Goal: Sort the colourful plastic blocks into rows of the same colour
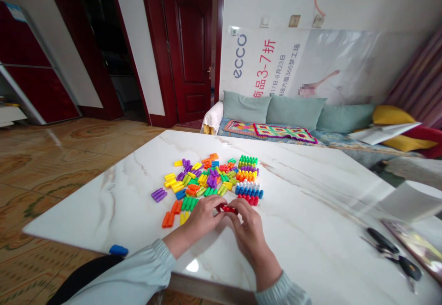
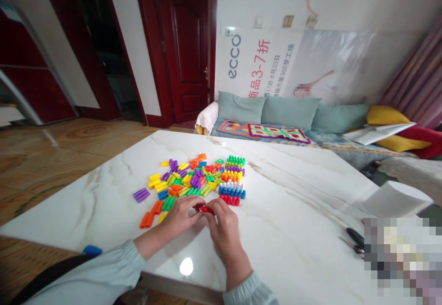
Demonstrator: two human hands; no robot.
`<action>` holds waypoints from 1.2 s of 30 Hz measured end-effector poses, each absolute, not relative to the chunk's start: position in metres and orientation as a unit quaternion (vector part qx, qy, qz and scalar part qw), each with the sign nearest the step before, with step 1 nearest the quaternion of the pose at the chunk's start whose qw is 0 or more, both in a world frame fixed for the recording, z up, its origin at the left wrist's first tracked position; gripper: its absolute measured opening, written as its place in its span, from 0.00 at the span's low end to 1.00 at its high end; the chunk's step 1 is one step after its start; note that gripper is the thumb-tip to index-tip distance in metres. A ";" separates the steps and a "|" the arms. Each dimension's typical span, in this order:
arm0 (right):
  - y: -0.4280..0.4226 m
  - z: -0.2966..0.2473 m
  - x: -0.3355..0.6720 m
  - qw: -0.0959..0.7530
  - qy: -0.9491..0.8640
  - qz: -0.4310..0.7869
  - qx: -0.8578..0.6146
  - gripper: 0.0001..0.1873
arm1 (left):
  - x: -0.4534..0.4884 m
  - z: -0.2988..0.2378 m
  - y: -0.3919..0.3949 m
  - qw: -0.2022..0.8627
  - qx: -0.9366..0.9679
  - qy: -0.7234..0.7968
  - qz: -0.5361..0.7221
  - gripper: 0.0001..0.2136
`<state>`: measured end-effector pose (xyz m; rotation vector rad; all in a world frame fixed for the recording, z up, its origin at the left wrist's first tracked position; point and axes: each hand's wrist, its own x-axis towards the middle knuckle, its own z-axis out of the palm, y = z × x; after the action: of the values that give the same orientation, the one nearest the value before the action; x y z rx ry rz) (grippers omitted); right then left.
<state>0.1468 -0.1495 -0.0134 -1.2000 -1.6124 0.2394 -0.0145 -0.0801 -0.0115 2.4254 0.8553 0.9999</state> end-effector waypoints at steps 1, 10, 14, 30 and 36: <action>-0.151 -0.009 0.153 0.545 -0.651 0.078 -0.522 0.07 | -0.016 -0.010 -0.081 0.198 0.865 0.295 0.355 0.08; -0.156 -0.013 0.214 0.499 -0.505 0.057 -0.702 0.12 | -0.019 -0.017 -0.095 0.149 0.938 0.228 0.212 0.19; -0.151 -0.033 0.207 0.489 -0.514 0.094 -0.698 0.13 | -0.015 -0.022 -0.098 0.135 0.943 0.232 0.195 0.23; -0.147 0.012 0.194 0.677 -0.390 0.053 -0.622 0.19 | -0.012 -0.022 -0.103 0.106 0.946 0.237 0.196 0.17; -0.109 0.007 0.222 0.728 -0.323 0.037 -0.603 0.24 | -0.011 -0.024 -0.102 0.112 0.942 0.239 0.207 0.16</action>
<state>0.2219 -0.1085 0.0069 -1.3295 -0.7122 0.0806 -0.0109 -0.1019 -0.0241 2.7661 0.7017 0.6070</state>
